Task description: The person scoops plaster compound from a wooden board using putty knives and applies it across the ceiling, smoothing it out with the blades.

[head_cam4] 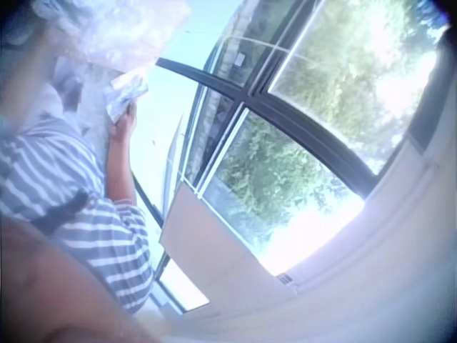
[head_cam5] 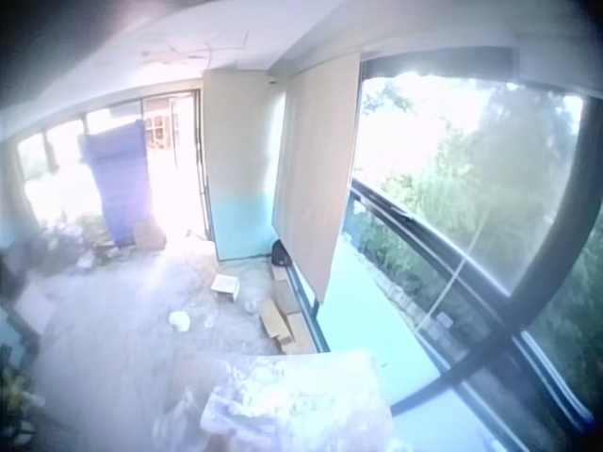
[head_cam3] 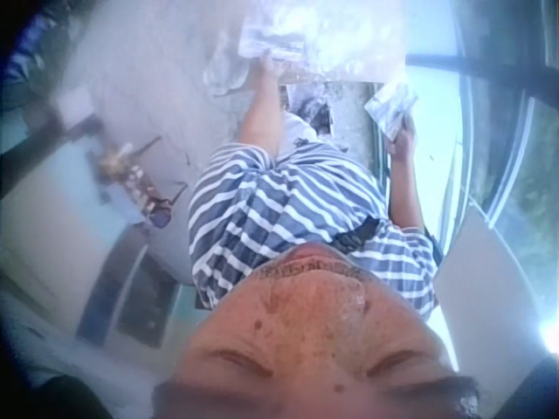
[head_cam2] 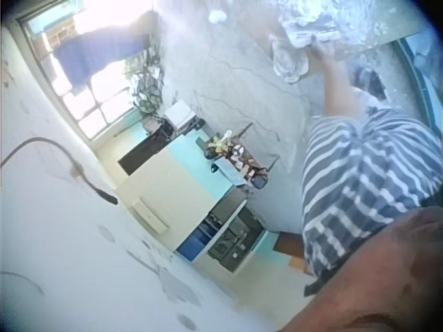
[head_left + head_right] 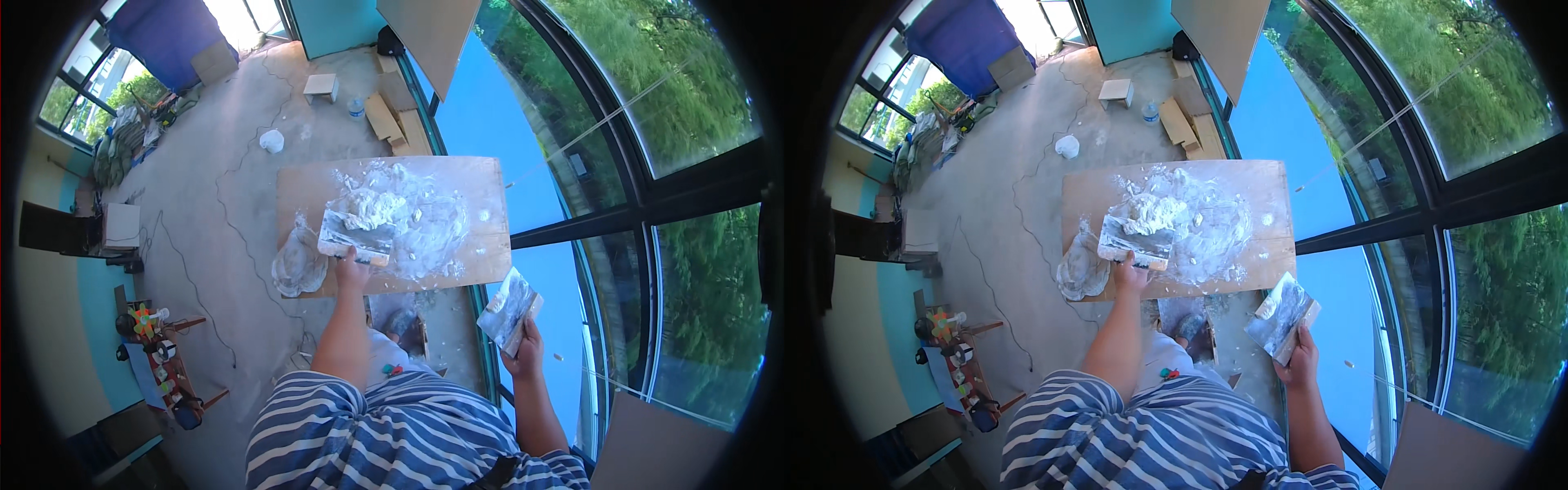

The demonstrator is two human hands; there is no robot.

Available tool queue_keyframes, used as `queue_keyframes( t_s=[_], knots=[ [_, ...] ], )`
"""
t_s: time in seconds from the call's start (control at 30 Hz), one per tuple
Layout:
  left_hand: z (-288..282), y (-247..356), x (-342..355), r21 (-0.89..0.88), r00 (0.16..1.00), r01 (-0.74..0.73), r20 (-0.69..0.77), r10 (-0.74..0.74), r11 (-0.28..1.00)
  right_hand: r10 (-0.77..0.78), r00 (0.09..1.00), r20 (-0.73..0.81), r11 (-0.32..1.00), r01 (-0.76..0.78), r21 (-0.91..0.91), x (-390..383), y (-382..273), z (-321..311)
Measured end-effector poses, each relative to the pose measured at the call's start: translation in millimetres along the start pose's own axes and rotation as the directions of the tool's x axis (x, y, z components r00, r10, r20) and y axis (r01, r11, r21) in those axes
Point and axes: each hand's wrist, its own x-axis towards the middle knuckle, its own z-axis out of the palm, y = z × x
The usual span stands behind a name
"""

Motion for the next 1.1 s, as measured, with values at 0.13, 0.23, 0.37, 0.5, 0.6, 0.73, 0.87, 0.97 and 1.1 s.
queue_keyframes(
  t_s=[0.13, 0.23, 0.37, 0.5, 0.6, 0.73, 0.87, 0.97, 1.1],
  knots=[
    [32, 99, -44, 0.059, 0.98, -0.161, 0.13, 0.152, 0.985, 0.133, 0.991, -0.021, 0.991, -0.133, -0.015, 29, 26, 33],
    [46, 152, -67, 0.363, 0.922, -0.329, 0.325, 0.212, 0.872, 0.226, 0.972, 0.063, 0.974, -0.223, -0.046, 57, 49, 64],
    [134, 161, -144, 0.254, 0.78, -0.458, 0.574, 0.249, 0.852, 0.201, 0.978, 0.061, 0.978, -0.197, -0.075, 68, 48, 122],
    [153, 153, -199, 0.433, 0.564, -0.789, 0.792, 0.235, 0.436, 0.196, 0.97, 0.142, 0.981, -0.195, -0.023, 49, 37, 163],
    [189, 136, -235, 0.183, 0.233, -0.954, 0.951, 0.205, 0.236, 0.139, 0.979, 0.152, 0.988, -0.147, 0.041, 33, 19, 156],
    [196, 120, -255, 0.095, 0.119, -0.979, 0.985, 0.128, 0.178, -0.026, 0.995, 0.101, 0.997, 0.018, 0.075, -10, -5, 145],
    [202, 102, -275, -0.022, -0.013, -0.991, 0.997, 0.07, 0.13, -0.114, 0.988, 0.1, 0.993, 0.11, 0.049, -24, -15, 98],
    [199, 87, -290, -0.046, -0.04, -0.995, 0.997, 0.066, 0.094, -0.155, 0.982, 0.108, 0.986, 0.146, 0.083, -48, -24, 75],
    [198, 66, -309, -0.037, -0.034, -0.993, 0.999, 0.028, 0.113, -0.193, 0.977, 0.092, 0.962, 0.17, 0.212, -74, -32, 41]
  ],
)
